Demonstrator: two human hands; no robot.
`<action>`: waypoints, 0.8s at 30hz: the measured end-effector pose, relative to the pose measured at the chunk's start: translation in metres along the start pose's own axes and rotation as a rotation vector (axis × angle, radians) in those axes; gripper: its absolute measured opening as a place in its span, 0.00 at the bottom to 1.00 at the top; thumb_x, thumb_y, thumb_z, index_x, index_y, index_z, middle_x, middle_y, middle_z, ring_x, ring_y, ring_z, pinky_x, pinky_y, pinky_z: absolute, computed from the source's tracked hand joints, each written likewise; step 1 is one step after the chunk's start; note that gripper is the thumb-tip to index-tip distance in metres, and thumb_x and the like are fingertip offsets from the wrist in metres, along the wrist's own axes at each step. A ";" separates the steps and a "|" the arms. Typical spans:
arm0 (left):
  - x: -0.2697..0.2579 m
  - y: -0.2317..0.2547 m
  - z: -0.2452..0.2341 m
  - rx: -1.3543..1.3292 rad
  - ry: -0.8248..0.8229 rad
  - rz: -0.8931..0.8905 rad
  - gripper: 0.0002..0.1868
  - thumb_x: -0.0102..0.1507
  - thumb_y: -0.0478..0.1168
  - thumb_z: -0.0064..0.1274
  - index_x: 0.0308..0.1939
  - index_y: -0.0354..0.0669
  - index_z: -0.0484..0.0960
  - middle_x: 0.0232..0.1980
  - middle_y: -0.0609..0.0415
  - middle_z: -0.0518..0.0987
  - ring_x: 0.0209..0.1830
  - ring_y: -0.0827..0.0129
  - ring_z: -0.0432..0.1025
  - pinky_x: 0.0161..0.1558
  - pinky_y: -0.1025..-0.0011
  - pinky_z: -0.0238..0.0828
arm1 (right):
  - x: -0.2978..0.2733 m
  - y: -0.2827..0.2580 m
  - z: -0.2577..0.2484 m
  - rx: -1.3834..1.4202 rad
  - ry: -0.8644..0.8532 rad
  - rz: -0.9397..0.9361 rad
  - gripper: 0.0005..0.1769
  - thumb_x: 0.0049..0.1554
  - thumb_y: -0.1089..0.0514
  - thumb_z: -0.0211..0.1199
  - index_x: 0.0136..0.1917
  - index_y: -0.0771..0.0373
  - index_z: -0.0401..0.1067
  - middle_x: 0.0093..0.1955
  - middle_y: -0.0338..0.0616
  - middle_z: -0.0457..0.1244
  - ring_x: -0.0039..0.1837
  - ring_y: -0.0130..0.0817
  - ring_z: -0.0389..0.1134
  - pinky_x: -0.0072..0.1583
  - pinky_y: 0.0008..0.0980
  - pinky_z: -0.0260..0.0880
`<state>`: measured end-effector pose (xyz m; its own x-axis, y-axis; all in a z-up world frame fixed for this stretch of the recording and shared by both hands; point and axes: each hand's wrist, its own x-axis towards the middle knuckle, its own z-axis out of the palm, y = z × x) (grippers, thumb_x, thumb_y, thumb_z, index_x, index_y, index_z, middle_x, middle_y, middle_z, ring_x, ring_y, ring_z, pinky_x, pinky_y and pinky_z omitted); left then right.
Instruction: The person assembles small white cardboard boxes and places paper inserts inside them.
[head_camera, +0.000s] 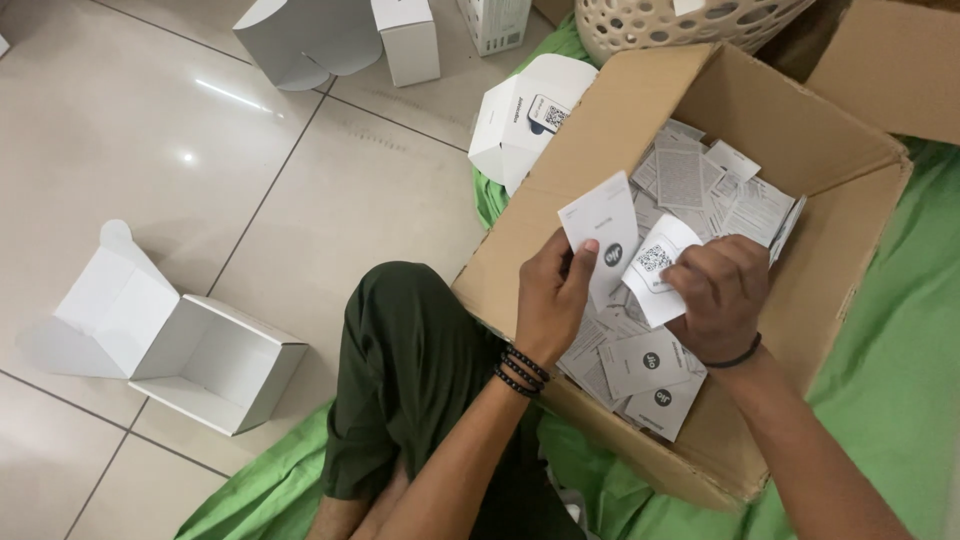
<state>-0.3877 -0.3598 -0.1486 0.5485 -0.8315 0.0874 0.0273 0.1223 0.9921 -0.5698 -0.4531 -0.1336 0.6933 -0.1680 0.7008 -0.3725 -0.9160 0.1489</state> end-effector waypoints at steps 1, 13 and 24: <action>-0.002 -0.001 0.000 0.002 0.001 -0.002 0.14 0.73 0.41 0.48 0.49 0.31 0.80 0.28 0.57 0.75 0.26 0.79 0.64 0.29 0.74 0.63 | 0.001 0.000 0.001 0.002 -0.001 0.001 0.15 0.57 0.51 0.70 0.50 0.57 0.67 0.53 0.43 0.60 0.59 0.46 0.62 0.62 0.50 0.64; 0.000 -0.012 0.002 -0.347 -0.124 -0.185 0.18 0.76 0.45 0.41 0.51 0.31 0.78 0.39 0.56 0.78 0.37 0.79 0.70 0.42 0.77 0.70 | 0.030 -0.019 0.013 0.036 -0.140 -0.032 0.13 0.58 0.61 0.69 0.54 0.55 0.69 0.54 0.40 0.60 0.61 0.42 0.62 0.64 0.46 0.64; 0.012 -0.003 -0.069 -0.384 0.308 -0.076 0.11 0.70 0.33 0.41 0.55 0.31 0.72 0.49 0.52 0.79 0.47 0.75 0.71 0.52 0.74 0.69 | -0.014 -0.024 0.099 0.394 -1.005 0.609 0.20 0.55 0.53 0.65 0.58 0.64 0.72 0.55 0.54 0.68 0.55 0.50 0.71 0.56 0.45 0.72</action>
<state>-0.3234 -0.3332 -0.1571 0.7528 -0.6543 -0.0721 0.3510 0.3065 0.8848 -0.5091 -0.4648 -0.2158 0.7026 -0.6504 -0.2888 -0.7095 -0.6088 -0.3549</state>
